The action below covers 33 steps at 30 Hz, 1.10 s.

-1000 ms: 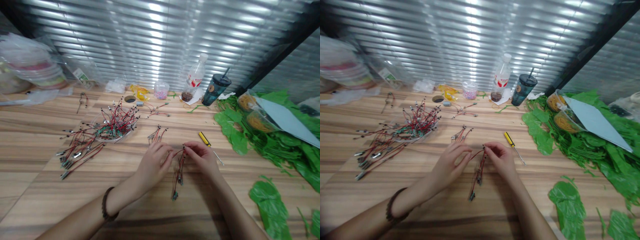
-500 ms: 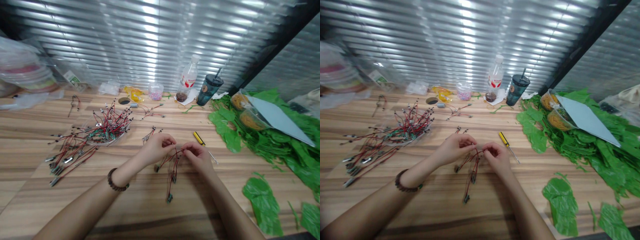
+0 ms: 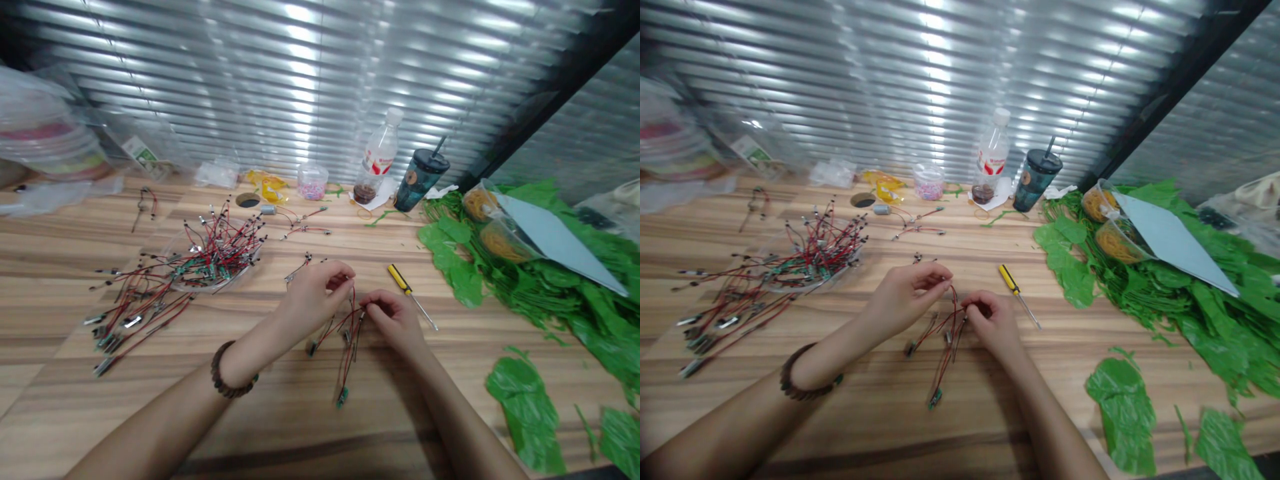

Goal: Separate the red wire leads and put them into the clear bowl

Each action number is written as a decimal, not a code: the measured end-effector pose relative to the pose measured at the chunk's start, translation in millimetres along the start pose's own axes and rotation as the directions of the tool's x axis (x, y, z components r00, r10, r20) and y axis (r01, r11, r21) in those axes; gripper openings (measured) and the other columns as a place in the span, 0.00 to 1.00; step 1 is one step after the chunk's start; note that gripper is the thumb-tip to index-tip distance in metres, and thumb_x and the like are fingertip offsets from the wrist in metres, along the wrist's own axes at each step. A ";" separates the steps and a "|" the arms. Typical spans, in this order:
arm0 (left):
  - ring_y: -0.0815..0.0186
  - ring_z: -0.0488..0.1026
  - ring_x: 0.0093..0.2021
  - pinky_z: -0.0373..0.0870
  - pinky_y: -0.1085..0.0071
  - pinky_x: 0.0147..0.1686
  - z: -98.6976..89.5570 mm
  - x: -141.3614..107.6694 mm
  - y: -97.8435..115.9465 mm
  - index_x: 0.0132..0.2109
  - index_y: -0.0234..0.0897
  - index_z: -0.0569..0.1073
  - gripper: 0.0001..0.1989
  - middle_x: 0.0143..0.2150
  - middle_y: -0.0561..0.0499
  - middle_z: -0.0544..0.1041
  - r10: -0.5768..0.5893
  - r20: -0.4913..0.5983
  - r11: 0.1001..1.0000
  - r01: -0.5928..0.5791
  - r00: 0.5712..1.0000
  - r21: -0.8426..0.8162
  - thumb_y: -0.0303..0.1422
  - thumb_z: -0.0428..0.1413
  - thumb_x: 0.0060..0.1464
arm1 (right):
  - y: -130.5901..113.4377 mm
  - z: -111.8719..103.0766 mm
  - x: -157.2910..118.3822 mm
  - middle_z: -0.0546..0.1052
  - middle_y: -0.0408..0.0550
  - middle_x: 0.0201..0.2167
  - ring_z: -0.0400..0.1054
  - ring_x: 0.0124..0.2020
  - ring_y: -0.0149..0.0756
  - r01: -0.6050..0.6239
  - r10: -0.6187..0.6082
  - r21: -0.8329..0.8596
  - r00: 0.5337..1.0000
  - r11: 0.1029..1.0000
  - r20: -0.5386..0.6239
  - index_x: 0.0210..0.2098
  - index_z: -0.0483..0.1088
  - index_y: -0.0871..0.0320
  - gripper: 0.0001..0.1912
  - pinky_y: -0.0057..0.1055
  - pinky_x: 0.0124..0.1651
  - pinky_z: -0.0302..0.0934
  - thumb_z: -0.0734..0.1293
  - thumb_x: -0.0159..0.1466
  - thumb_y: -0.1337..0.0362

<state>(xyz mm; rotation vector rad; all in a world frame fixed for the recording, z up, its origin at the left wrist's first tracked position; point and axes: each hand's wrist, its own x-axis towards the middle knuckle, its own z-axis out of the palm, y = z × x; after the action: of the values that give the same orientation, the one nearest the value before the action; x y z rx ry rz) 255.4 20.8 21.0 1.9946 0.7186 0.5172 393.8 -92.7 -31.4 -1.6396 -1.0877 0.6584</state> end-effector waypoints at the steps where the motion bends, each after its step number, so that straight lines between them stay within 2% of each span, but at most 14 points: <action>1: 0.77 0.74 0.34 0.71 0.83 0.35 -0.7 -0.1 0.8 0.39 0.33 0.75 0.10 0.34 0.52 0.77 0.012 -0.014 1.000 -0.012 1.000 0.015 0.31 0.52 0.52 | 0.1 0.2 0.0 0.78 0.47 0.25 0.71 0.27 0.35 0.001 -0.001 0.000 1.000 1.000 0.000 0.27 0.74 0.59 0.09 0.30 0.32 0.65 0.62 0.53 0.68; 9: 0.77 0.74 0.33 0.72 0.82 0.36 -0.5 0.1 -3.4 0.40 0.34 0.74 0.10 0.34 0.53 0.77 0.039 -0.051 0.999 -0.037 0.998 0.035 0.32 0.52 0.52 | 0.3 -0.1 0.7 0.77 0.46 0.24 0.70 0.27 0.35 0.011 -0.010 0.032 0.999 0.999 -0.045 0.26 0.74 0.58 0.08 0.29 0.31 0.64 0.62 0.53 0.67; 13: 0.76 0.74 0.35 0.72 0.81 0.37 -0.8 0.5 -4.4 0.40 0.34 0.74 0.10 0.35 0.52 0.77 -0.012 -0.014 0.999 0.011 1.000 -0.033 0.33 0.53 0.52 | 2.0 0.2 1.0 0.77 0.45 0.24 0.70 0.28 0.35 0.010 -0.003 0.067 0.995 0.998 -0.101 0.26 0.74 0.57 0.07 0.30 0.32 0.64 0.63 0.53 0.67; 18: 0.73 0.75 0.37 0.74 0.79 0.38 -2.9 1.3 -4.7 0.42 0.33 0.72 0.11 0.37 0.50 0.76 -0.065 0.023 0.992 0.068 0.998 -0.109 0.33 0.52 0.53 | 4.5 -0.4 2.0 0.78 0.45 0.27 0.71 0.31 0.36 -0.015 0.038 0.138 0.985 0.990 -0.170 0.28 0.76 0.56 0.06 0.32 0.38 0.64 0.66 0.53 0.66; 21: 0.74 0.76 0.35 0.75 0.77 0.38 -3.7 2.5 -5.1 0.44 0.33 0.70 0.11 0.36 0.50 0.74 -0.121 0.052 0.969 0.129 0.991 -0.211 0.31 0.50 0.53 | 7.0 -0.4 2.4 0.78 0.45 0.27 0.70 0.29 0.34 -0.055 0.090 0.211 0.983 0.976 -0.162 0.28 0.77 0.56 0.05 0.31 0.35 0.64 0.68 0.53 0.67; 24: 0.75 0.76 0.33 0.76 0.76 0.36 -4.0 3.9 -2.0 0.44 0.33 0.67 0.10 0.36 0.52 0.70 -0.204 0.106 0.898 0.229 0.973 -0.376 0.29 0.48 0.54 | 9.4 1.1 2.4 0.78 0.45 0.26 0.70 0.28 0.33 -0.095 0.144 0.311 0.980 0.946 -0.138 0.29 0.77 0.56 0.04 0.30 0.35 0.65 0.68 0.53 0.67; 28: 0.77 0.74 0.30 0.77 0.74 0.35 -3.4 5.5 5.9 0.41 0.32 0.65 0.08 0.33 0.55 0.67 -0.349 0.130 0.752 0.360 0.928 -0.552 0.25 0.47 0.53 | 8.0 4.3 2.0 0.77 0.44 0.27 0.72 0.29 0.34 -0.163 0.226 0.474 0.971 0.865 -0.077 0.28 0.76 0.56 0.03 0.32 0.35 0.68 0.69 0.53 0.66; 31: 0.78 0.73 0.28 0.77 0.71 0.36 -1.1 6.8 8.3 0.40 0.32 0.64 0.08 0.30 0.56 0.67 -0.412 0.140 0.654 0.399 0.900 -0.642 0.22 0.46 0.52 | 2.9 6.0 1.4 0.78 0.44 0.27 0.73 0.29 0.36 -0.215 0.272 0.568 0.962 0.794 -0.016 0.28 0.75 0.56 0.04 0.36 0.36 0.70 0.70 0.51 0.65; 33: 0.78 0.72 0.27 0.77 0.70 0.36 1.4 7.7 7.4 0.39 0.33 0.63 0.08 0.29 0.56 0.67 -0.440 0.143 0.621 0.416 0.887 -0.664 0.21 0.46 0.51 | -0.4 6.6 0.9 0.78 0.45 0.28 0.73 0.30 0.36 -0.241 0.285 0.597 0.958 0.766 0.021 0.29 0.75 0.56 0.07 0.35 0.35 0.70 0.72 0.49 0.65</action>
<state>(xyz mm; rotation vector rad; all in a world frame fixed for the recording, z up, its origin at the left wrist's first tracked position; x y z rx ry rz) 264.1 22.0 27.3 1.0655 0.8429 0.4351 388.6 -89.0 -33.1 -1.2472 -0.5081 1.0030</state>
